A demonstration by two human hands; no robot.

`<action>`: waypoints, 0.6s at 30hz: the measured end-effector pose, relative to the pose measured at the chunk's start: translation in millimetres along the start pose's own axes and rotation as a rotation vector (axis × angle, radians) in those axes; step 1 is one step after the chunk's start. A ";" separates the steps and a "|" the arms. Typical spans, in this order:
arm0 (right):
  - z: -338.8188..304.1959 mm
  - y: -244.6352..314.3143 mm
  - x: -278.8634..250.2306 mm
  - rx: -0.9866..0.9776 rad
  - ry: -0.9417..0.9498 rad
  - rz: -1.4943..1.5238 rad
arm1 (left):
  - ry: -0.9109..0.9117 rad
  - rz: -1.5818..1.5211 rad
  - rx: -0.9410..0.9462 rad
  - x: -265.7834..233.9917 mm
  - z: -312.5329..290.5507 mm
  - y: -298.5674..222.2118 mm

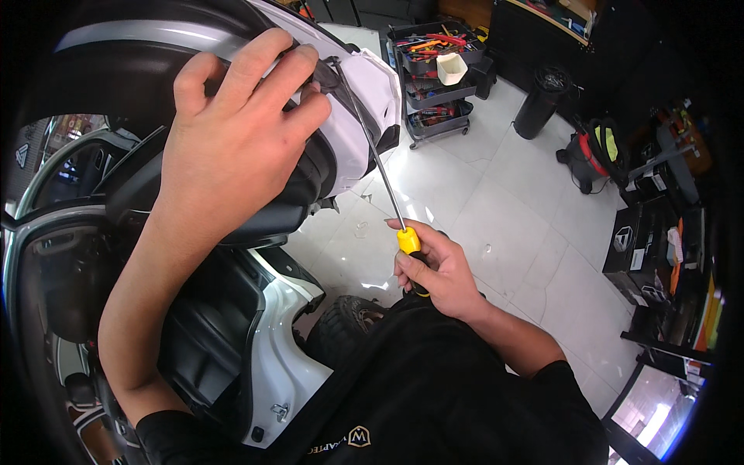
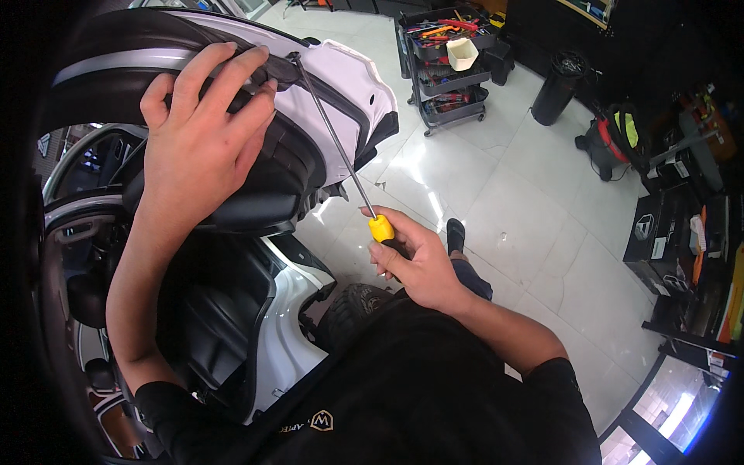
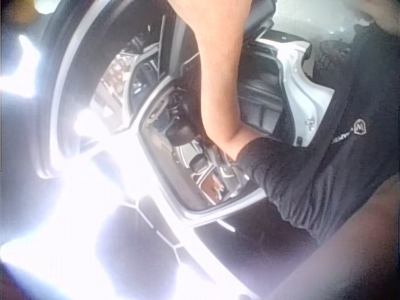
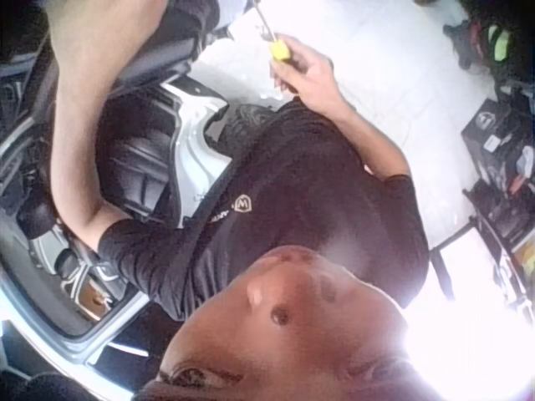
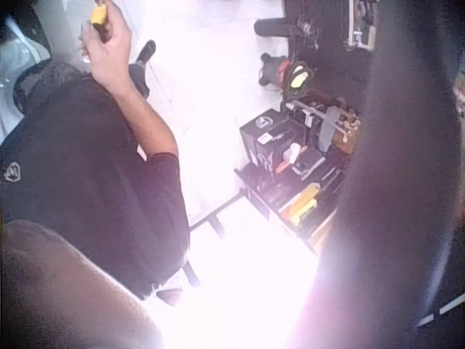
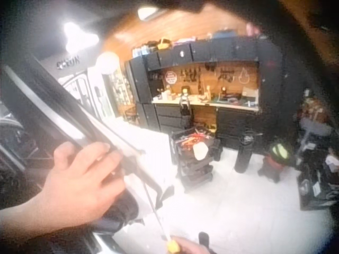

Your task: The person removes a black rubber weather seal from the edge of a white car door using a utility knife and a screwdriver. They then peel off a protective liner from a new seal and press it into place along the door frame.

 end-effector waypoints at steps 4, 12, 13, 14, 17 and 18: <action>-0.7 2.1 0.9 0.009 0.017 0.013 | 0.005 -0.003 -0.001 -0.1 1.3 -0.7; -2.7 0.3 1.5 0.020 0.033 0.034 | 0.002 -0.026 -0.015 0.9 4.1 -1.0; -2.8 0.2 1.5 0.023 0.035 0.033 | 0.001 -0.028 -0.017 0.9 4.4 -1.3; -3.1 -1.0 1.5 0.022 0.039 0.040 | 0.005 -0.027 -0.014 0.8 4.4 -1.3; -3.3 -2.2 2.4 0.015 0.054 0.049 | 0.013 -0.025 -0.008 0.6 4.7 -0.4; -3.3 -0.2 4.1 0.012 0.061 0.044 | 0.013 -0.025 -0.008 1.3 4.5 -0.4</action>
Point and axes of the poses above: each hand's wrist, its own z-axis towards the middle knuckle, its own x-axis out of the palm, y = z × x, the point moved 6 cm from there along z, towards the middle knuckle, and after that the axes turned 8 degrees about z, right-handed, at the moved point
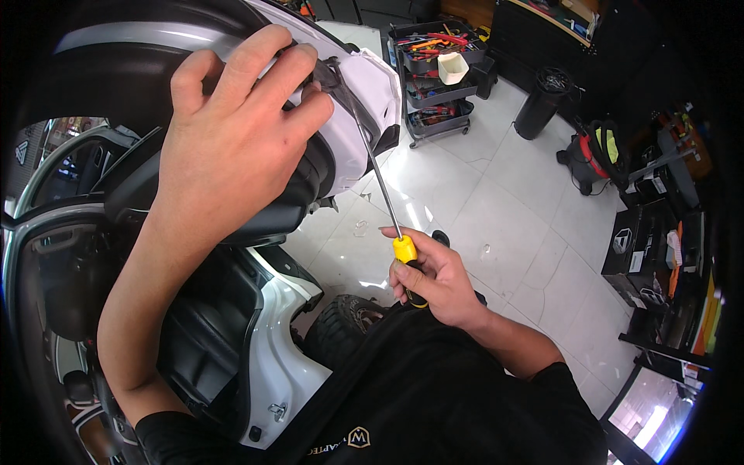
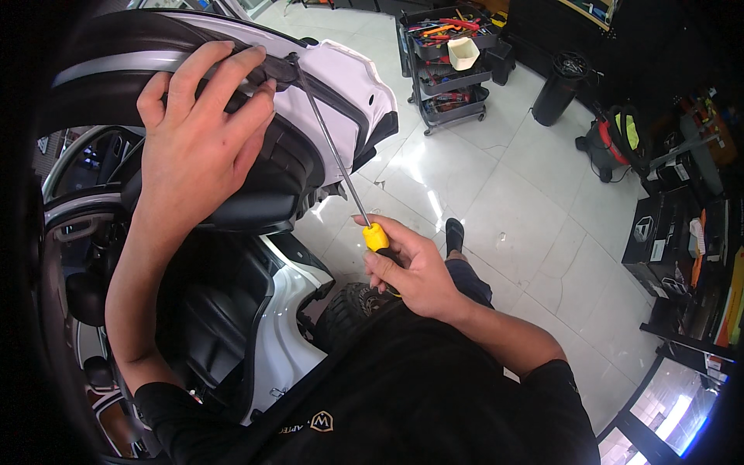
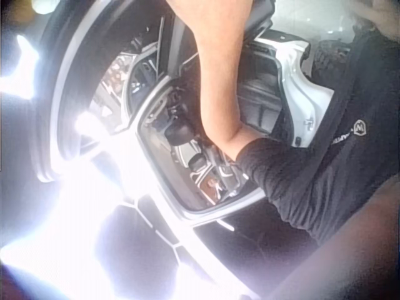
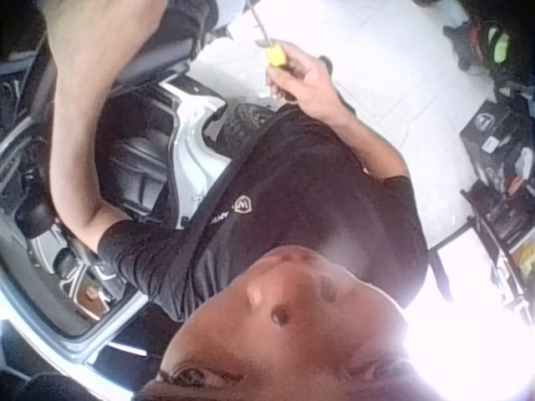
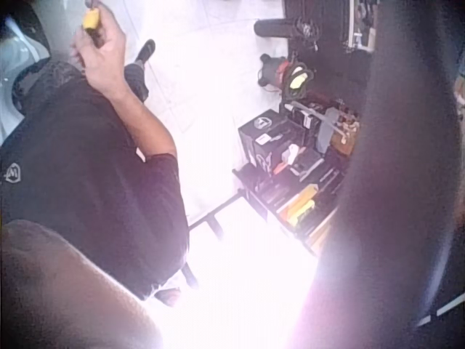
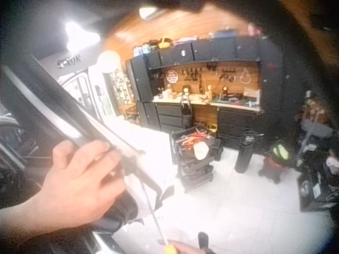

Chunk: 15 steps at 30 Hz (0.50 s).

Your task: The person removes a black rubber weather seal from the edge of a white car door using a utility knife and a screwdriver. They then peel off a protective liner from a new seal and press it into place along the door frame.

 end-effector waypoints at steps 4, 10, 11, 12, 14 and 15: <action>-4.3 4.3 7.2 0.050 0.052 0.083 | 0.005 0.004 -0.004 1.2 -0.3 -0.4; -23.2 10.2 26.8 0.014 0.131 0.446 | 0.004 -0.010 -0.014 1.0 0.0 -0.1; -24.7 9.8 30.7 0.039 0.151 0.510 | -0.001 -0.013 -0.017 0.6 -0.1 0.0; -26.2 10.4 35.8 0.065 0.170 0.575 | -0.004 -0.016 -0.020 0.4 -1.1 -0.6; -28.0 10.4 46.8 0.146 0.201 0.702 | -0.006 -0.014 -0.026 -0.2 -2.4 -1.0; -27.9 10.8 50.9 0.187 0.186 0.753 | -0.005 -0.010 -0.024 -0.9 -1.9 -1.0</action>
Point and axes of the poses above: each hand's wrist, its own z-axis towards the middle knuckle, its own x-axis out of the palm, y = z × x, the point moved 6 cm from there along z, towards the middle knuckle, and after that the axes turned 8 degrees about z, right-handed, at the moved point
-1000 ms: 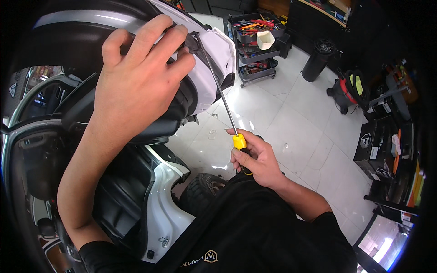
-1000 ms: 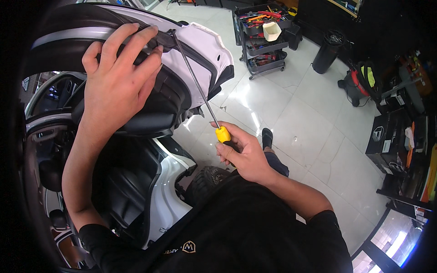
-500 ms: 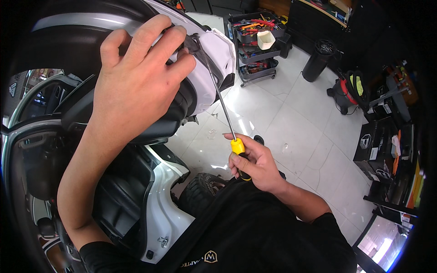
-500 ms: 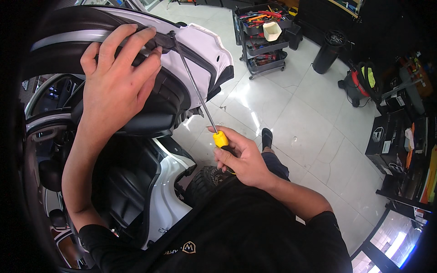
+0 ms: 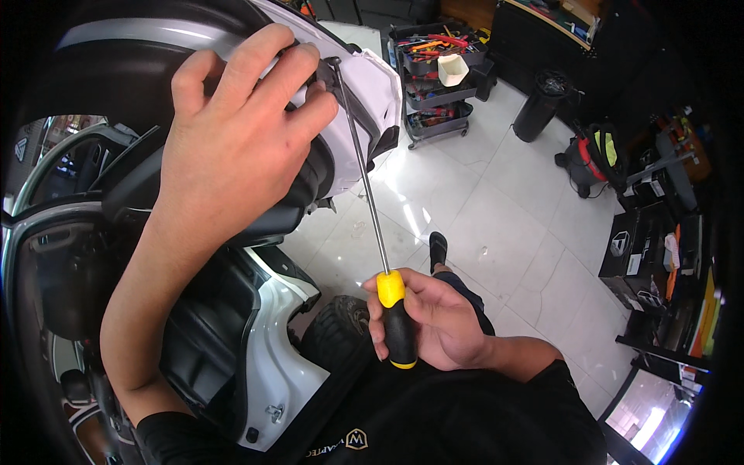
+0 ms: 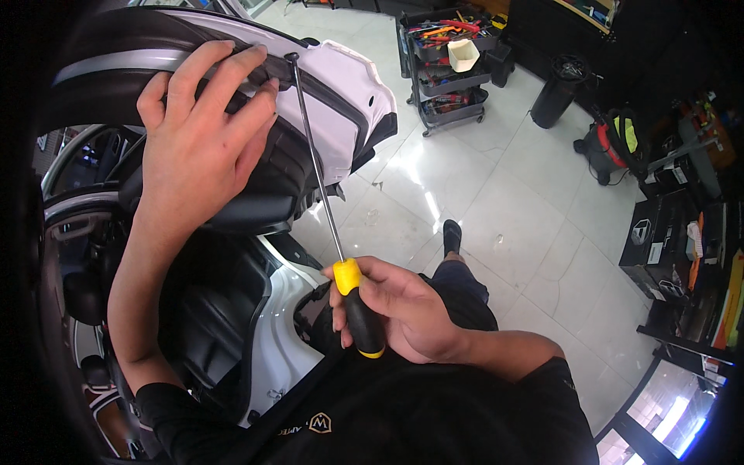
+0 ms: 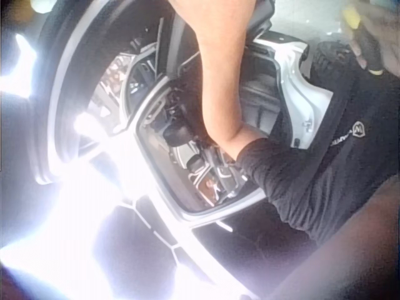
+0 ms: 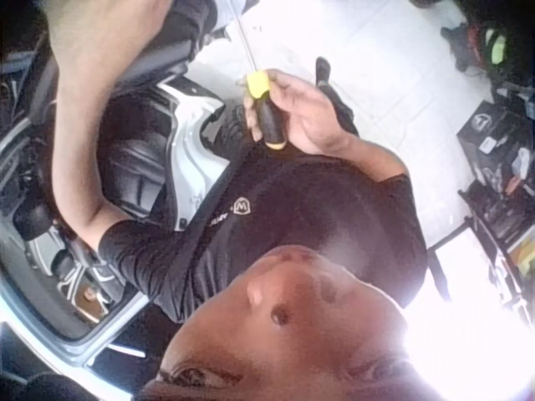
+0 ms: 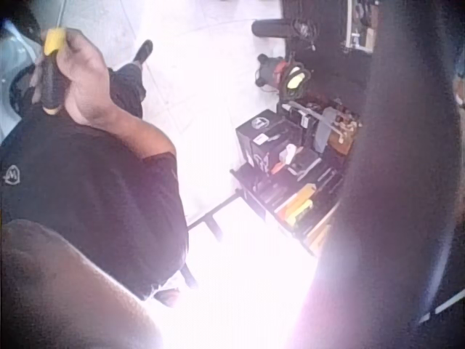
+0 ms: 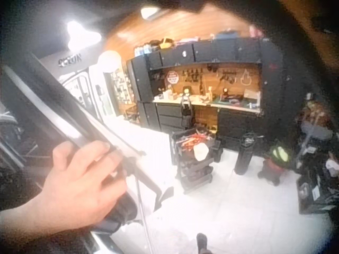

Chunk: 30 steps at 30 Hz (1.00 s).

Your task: The person removes a black rubber weather seal from the edge of a white car door using a utility knife and a screwdriver. They then peel off a protective liner from a new seal and press it into place along the door frame.

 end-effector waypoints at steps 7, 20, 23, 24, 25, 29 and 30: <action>-2.4 -7.7 9.3 0.029 0.248 0.353 | 0.003 0.000 -0.003 -1.7 2.8 -2.8; 17.7 0.7 27.8 0.246 0.305 0.230 | -0.545 -1.125 -1.129 -57.6 -110.1 -23.1; 26.9 10.4 25.2 0.240 0.411 0.113 | 0.067 -1.370 -1.239 -91.8 -153.9 -68.6; 29.3 8.3 28.6 0.265 0.461 0.096 | 0.286 -1.335 -1.356 -110.3 -164.3 -76.2; 32.4 8.7 29.4 0.271 0.503 0.072 | 0.520 -1.308 -1.429 -125.0 -172.1 -84.9; 50.4 8.2 23.3 0.345 0.567 -0.103 | 0.646 -1.321 -1.671 -154.2 -160.5 -124.2; 54.5 10.4 23.4 0.356 0.581 -0.150 | 0.700 -1.373 -1.540 -153.8 -137.0 -123.5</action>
Point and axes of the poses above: each hand's wrist, its own z-axis towards the middle knuckle, its own x-axis out of the palm, y = z × x, the point moved 6 cm from there along z, towards the middle knuckle, and after that the axes turned 8 degrees about z, right-handed, at the moved point
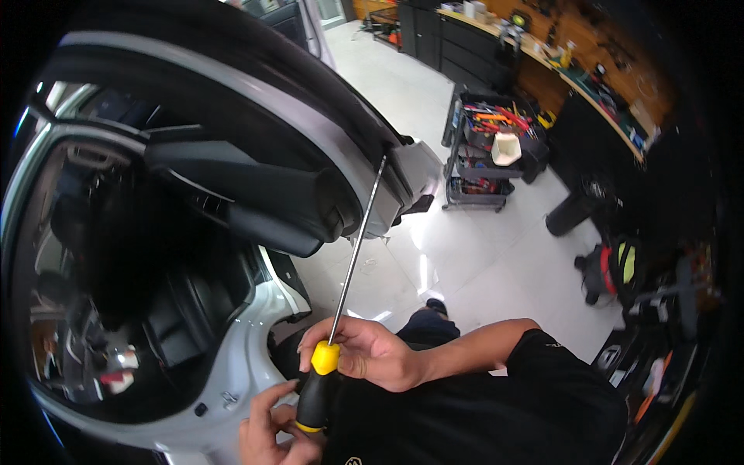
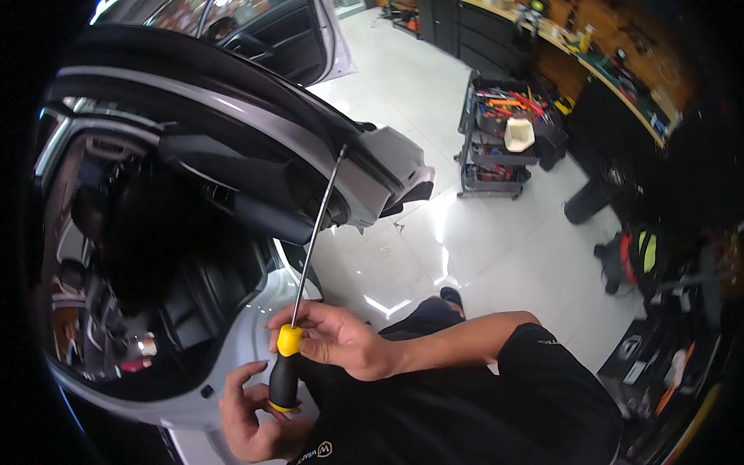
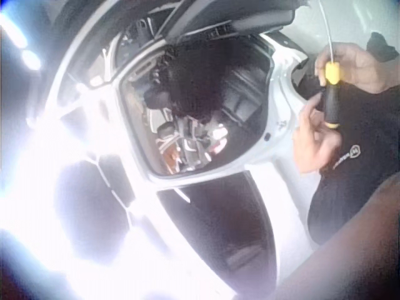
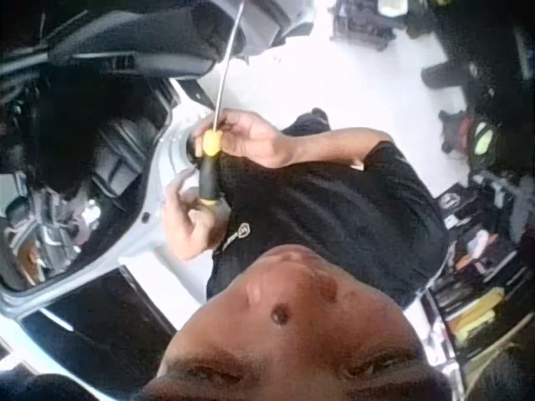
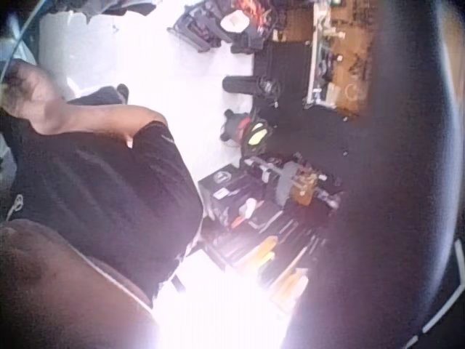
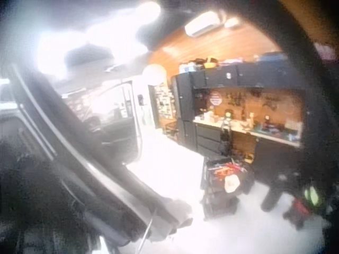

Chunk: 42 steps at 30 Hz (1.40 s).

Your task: The person removes a black rubber weather seal from the edge of a white car door using a utility knife and a screwdriver. They then peel off a protective liner from a new seal and press it into place along the door frame.

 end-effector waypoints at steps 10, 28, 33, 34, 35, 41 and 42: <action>-36.3 180.0 -27.3 -0.596 0.434 -1.347 | -1.117 -0.507 0.024 76.4 -26.3 40.8; 73.5 243.2 -52.9 -0.614 0.375 -1.687 | -1.719 -0.977 0.474 95.0 23.5 -6.5; 75.3 243.8 -54.1 -0.608 0.408 -1.686 | -1.645 -0.995 0.668 94.2 25.5 7.0; 76.5 247.1 -56.9 -0.617 0.404 -1.685 | -1.676 -1.059 0.674 97.7 31.2 12.1; 76.1 244.7 -58.5 -0.618 0.399 -1.677 | -1.709 -1.119 0.670 97.2 35.7 6.6; 76.1 244.8 -59.9 -0.643 0.401 -1.685 | -1.575 -1.001 0.767 99.7 41.1 -4.3; 76.5 244.9 -58.6 -0.640 0.410 -1.693 | -1.393 -0.949 0.896 98.4 39.9 -9.3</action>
Point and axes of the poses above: each hand's wrist, its own z-axis towards the middle knuckle, its own x-axis out of the palm, y = z × x, the point moved 6 cm from there along z, towards the middle knuckle, and after that the axes turned 8 degrees about z, right-handed, at the moved point
